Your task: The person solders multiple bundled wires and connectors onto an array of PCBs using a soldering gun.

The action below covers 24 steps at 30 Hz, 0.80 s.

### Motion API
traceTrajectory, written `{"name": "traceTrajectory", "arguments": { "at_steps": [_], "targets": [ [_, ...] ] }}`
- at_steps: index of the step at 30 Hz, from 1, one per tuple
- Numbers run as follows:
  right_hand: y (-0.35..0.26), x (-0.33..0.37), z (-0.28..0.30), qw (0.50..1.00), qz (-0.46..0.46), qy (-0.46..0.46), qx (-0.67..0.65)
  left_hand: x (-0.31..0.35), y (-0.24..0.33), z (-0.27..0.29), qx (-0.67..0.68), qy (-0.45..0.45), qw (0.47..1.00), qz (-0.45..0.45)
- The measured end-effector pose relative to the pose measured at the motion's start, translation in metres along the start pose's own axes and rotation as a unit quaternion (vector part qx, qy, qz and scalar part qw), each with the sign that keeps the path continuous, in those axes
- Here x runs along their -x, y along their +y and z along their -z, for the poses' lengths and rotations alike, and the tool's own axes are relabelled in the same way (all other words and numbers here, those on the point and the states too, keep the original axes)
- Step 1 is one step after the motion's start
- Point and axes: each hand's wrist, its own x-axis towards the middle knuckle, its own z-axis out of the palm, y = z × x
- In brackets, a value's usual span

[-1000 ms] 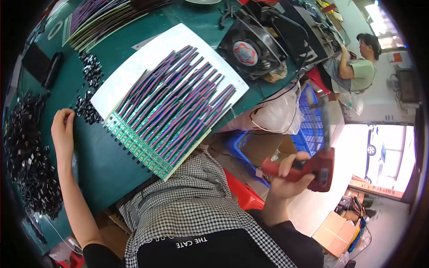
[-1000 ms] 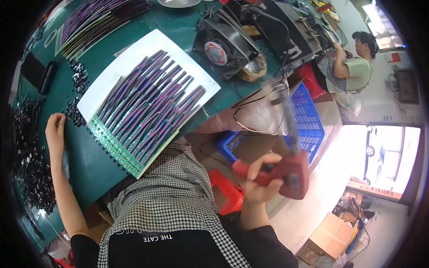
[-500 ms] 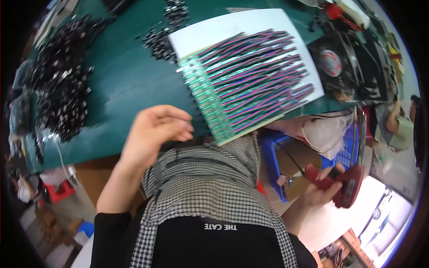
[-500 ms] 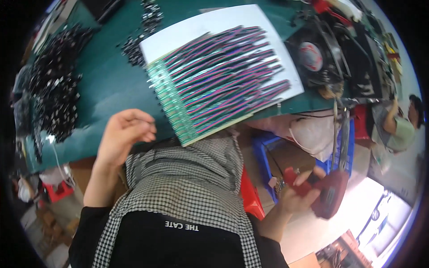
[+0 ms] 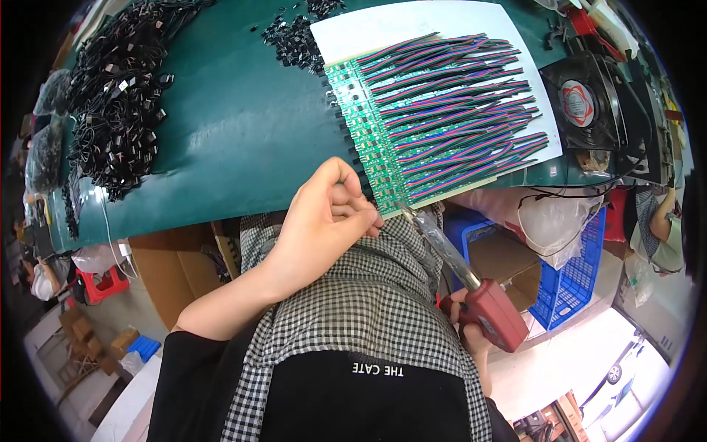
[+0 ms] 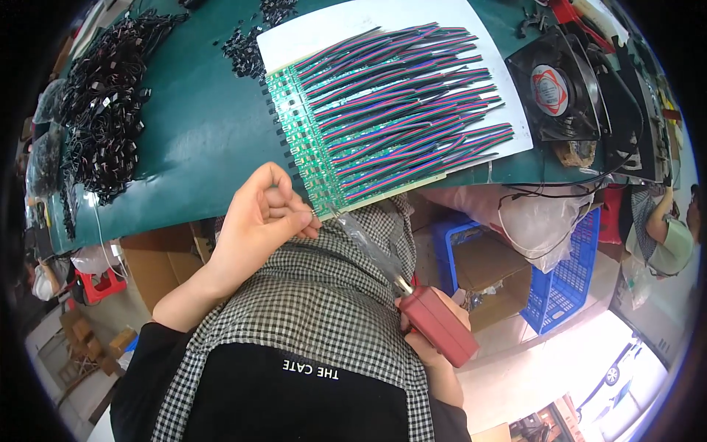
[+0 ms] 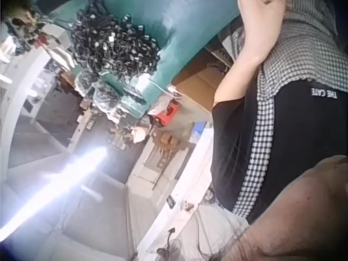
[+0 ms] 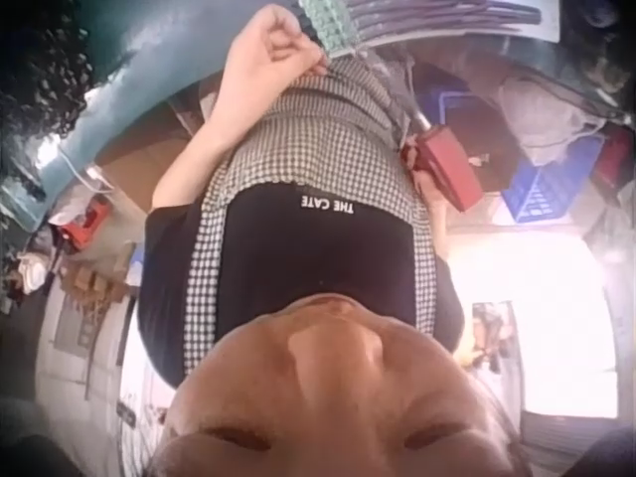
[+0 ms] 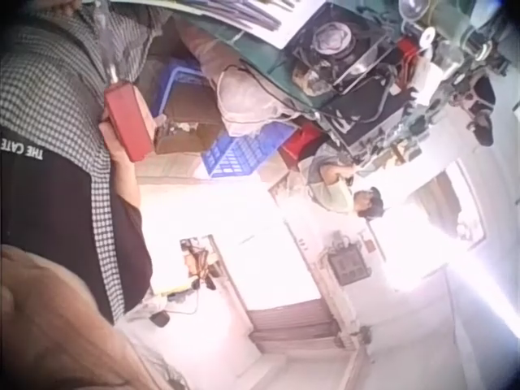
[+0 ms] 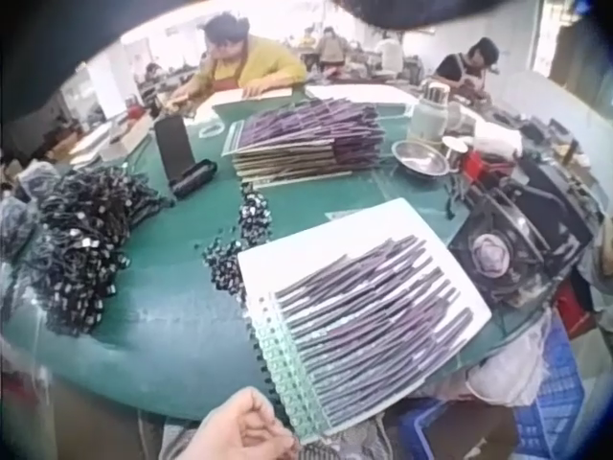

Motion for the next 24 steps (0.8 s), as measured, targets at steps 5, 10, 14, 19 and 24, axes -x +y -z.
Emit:
{"name": "traceTrajectory", "arguments": {
  "at_steps": [5, 10, 14, 19, 24],
  "targets": [
    [0.014, 0.003, 0.005, 0.996, -0.029, -0.023, -0.085, -0.006, -0.004, -0.005, -0.006, -0.001, 1.0, -0.002],
    [0.049, 0.02, 0.009, 0.997, 0.018, -0.026, -0.069, -0.004, -0.005, -0.003, -0.018, 0.015, 1.0, -0.012],
    [0.055, 0.025, 0.011, 0.994, -0.025, -0.042, -0.093, -0.005, -0.006, -0.002, -0.01, 0.014, 1.0, -0.01],
    [0.048, 0.023, 0.008, 0.992, -0.037, -0.02, -0.115, -0.006, -0.004, -0.002, -0.001, 0.005, 1.0, 0.0],
    [0.047, 0.022, 0.008, 0.997, -0.028, -0.024, -0.071, -0.006, -0.005, -0.001, 0.007, 0.002, 1.0, 0.004]
  ]
}}
